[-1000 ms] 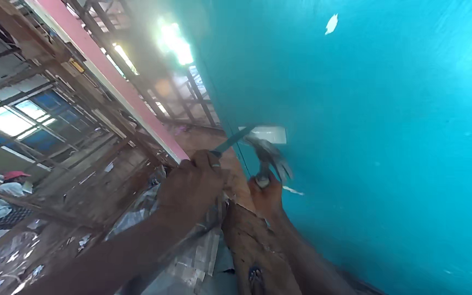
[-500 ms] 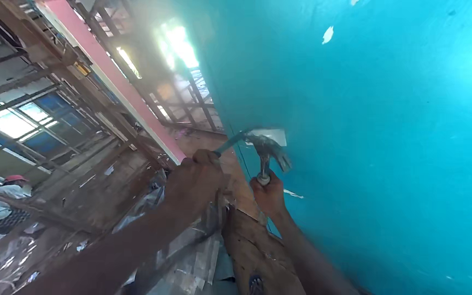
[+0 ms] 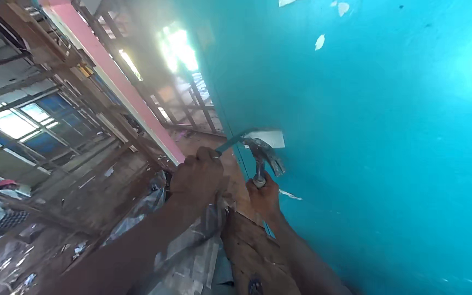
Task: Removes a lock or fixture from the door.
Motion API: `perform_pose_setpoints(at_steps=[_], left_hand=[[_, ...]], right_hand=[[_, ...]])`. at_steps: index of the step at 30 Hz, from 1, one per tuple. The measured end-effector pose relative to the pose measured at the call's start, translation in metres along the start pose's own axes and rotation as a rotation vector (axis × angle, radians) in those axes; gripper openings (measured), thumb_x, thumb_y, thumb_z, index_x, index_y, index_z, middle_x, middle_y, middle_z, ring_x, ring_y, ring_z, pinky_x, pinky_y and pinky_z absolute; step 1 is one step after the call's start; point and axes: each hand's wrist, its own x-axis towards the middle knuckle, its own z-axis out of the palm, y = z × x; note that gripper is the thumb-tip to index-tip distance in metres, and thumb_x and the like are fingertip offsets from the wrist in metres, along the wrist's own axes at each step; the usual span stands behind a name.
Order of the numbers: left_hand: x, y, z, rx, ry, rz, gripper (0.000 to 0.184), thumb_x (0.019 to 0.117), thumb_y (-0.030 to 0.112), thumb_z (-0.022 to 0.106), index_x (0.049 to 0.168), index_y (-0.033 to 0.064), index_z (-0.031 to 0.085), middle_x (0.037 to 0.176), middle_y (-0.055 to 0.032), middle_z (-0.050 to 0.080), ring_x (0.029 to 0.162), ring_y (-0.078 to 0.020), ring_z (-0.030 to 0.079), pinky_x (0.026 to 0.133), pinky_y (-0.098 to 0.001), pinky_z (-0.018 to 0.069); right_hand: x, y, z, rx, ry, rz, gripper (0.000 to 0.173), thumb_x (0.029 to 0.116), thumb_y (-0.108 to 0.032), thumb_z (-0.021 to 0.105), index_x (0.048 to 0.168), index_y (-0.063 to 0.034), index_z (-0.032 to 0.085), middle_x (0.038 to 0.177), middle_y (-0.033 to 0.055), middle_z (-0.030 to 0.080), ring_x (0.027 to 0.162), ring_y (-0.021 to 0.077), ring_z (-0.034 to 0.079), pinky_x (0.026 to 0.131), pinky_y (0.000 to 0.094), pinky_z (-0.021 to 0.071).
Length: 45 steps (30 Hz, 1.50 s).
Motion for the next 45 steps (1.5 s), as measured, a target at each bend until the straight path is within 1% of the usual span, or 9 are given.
perform_pose_setpoints(at_steps=[8, 12, 16, 20, 23, 26, 29, 33, 45], left_hand=[[0.002, -0.001, -0.005, -0.019, 0.045, 0.005, 0.026, 0.0986, 0.002, 0.056, 0.123, -0.0029, 0.064, 0.125, -0.0224, 0.060, 0.086, -0.0360, 0.069, 0.062, -0.0448, 0.0564], [0.013, -0.076, 0.037, -0.172, -0.060, -0.219, 0.026, 0.0995, 0.014, 0.062, 0.124, 0.0082, 0.069, 0.123, -0.0198, 0.066, 0.097, -0.0430, 0.070, 0.074, -0.0604, 0.0581], [-0.007, -0.142, 0.091, -0.312, -0.221, -0.438, 0.036, 0.1048, 0.030, 0.053, 0.116, -0.0017, 0.066, 0.110, -0.0302, 0.068, 0.104, -0.0496, 0.067, 0.083, -0.0682, 0.0527], [-0.038, -0.123, 0.099, -0.718, 0.005, -0.237, 0.039, 0.1064, 0.034, 0.052, 0.110, -0.0012, 0.068, 0.086, -0.0216, 0.067, 0.079, -0.0388, 0.066, 0.072, -0.0614, 0.0523], [-0.040, -0.099, 0.111, -1.021, 0.105, -0.094, 0.036, 0.1041, 0.038, 0.049, 0.121, 0.0108, 0.067, 0.086, -0.0029, 0.064, 0.071, -0.0144, 0.060, 0.065, -0.0396, 0.0530], [-0.032, -0.081, 0.129, -1.150, 0.173, 0.100, 0.038, 0.1041, 0.042, 0.050, 0.121, 0.0140, 0.069, 0.095, 0.0019, 0.068, 0.077, -0.0046, 0.062, 0.071, -0.0278, 0.0558], [-0.015, -0.077, 0.138, -1.017, 0.240, 0.181, 0.045, 0.1058, 0.047, 0.044, 0.120, 0.0136, 0.071, 0.103, -0.0031, 0.071, 0.090, -0.0134, 0.068, 0.081, -0.0373, 0.0582], [0.029, -0.095, 0.162, -0.922, 0.299, 0.224, 0.052, 0.1047, 0.051, 0.038, 0.122, 0.0146, 0.071, 0.105, -0.0076, 0.073, 0.091, -0.0246, 0.071, 0.076, -0.0515, 0.0588], [0.127, -0.113, 0.242, -1.181, 0.418, 0.589, 0.051, 0.1065, 0.046, 0.039, 0.119, 0.0106, 0.073, 0.099, -0.0088, 0.073, 0.083, -0.0207, 0.070, 0.070, -0.0405, 0.0592]], right_hand=[[-0.004, 0.000, 0.008, 0.089, 0.058, -0.061, 0.011, 0.0824, -0.008, 0.070, 0.091, -0.0035, 0.065, 0.064, -0.0071, 0.060, 0.052, -0.0023, 0.055, 0.050, 0.0175, 0.0503], [-0.012, -0.003, -0.011, 0.163, 0.017, 0.085, 0.014, 0.0840, -0.009, 0.072, 0.093, -0.0048, 0.062, 0.062, -0.0041, 0.061, 0.048, 0.0056, 0.058, 0.046, 0.0248, 0.0532], [-0.042, 0.002, -0.051, 0.102, 0.065, 0.093, 0.018, 0.0834, -0.011, 0.072, 0.097, -0.0035, 0.063, 0.066, -0.0035, 0.064, 0.051, 0.0060, 0.060, 0.048, 0.0263, 0.0554], [-0.061, 0.014, -0.076, 0.083, 0.014, 0.132, 0.014, 0.0824, -0.011, 0.072, 0.092, -0.0073, 0.063, 0.063, -0.0032, 0.062, 0.047, 0.0077, 0.058, 0.044, 0.0274, 0.0528], [-0.067, 0.015, -0.087, 0.106, -0.052, 0.152, 0.012, 0.0840, -0.009, 0.072, 0.091, -0.0095, 0.062, 0.060, -0.0025, 0.060, 0.045, 0.0099, 0.056, 0.042, 0.0289, 0.0519], [-0.077, 0.014, -0.098, 0.054, -0.077, 0.177, 0.012, 0.0841, -0.008, 0.072, 0.091, -0.0102, 0.063, 0.060, -0.0025, 0.060, 0.045, 0.0098, 0.056, 0.042, 0.0285, 0.0512], [-0.087, 0.005, -0.106, -0.060, -0.052, 0.198, 0.012, 0.0839, -0.008, 0.073, 0.091, -0.0106, 0.064, 0.062, -0.0039, 0.063, 0.047, 0.0080, 0.058, 0.044, 0.0273, 0.0528], [-0.100, -0.007, -0.105, -0.255, 0.041, 0.222, 0.014, 0.0831, -0.007, 0.074, 0.094, -0.0080, 0.065, 0.067, -0.0053, 0.065, 0.052, 0.0050, 0.060, 0.048, 0.0263, 0.0550], [-0.122, -0.026, -0.009, -0.348, 0.422, 0.278, 0.013, 0.0826, -0.010, 0.074, 0.092, -0.0099, 0.065, 0.063, -0.0020, 0.065, 0.048, 0.0110, 0.061, 0.044, 0.0312, 0.0552]])
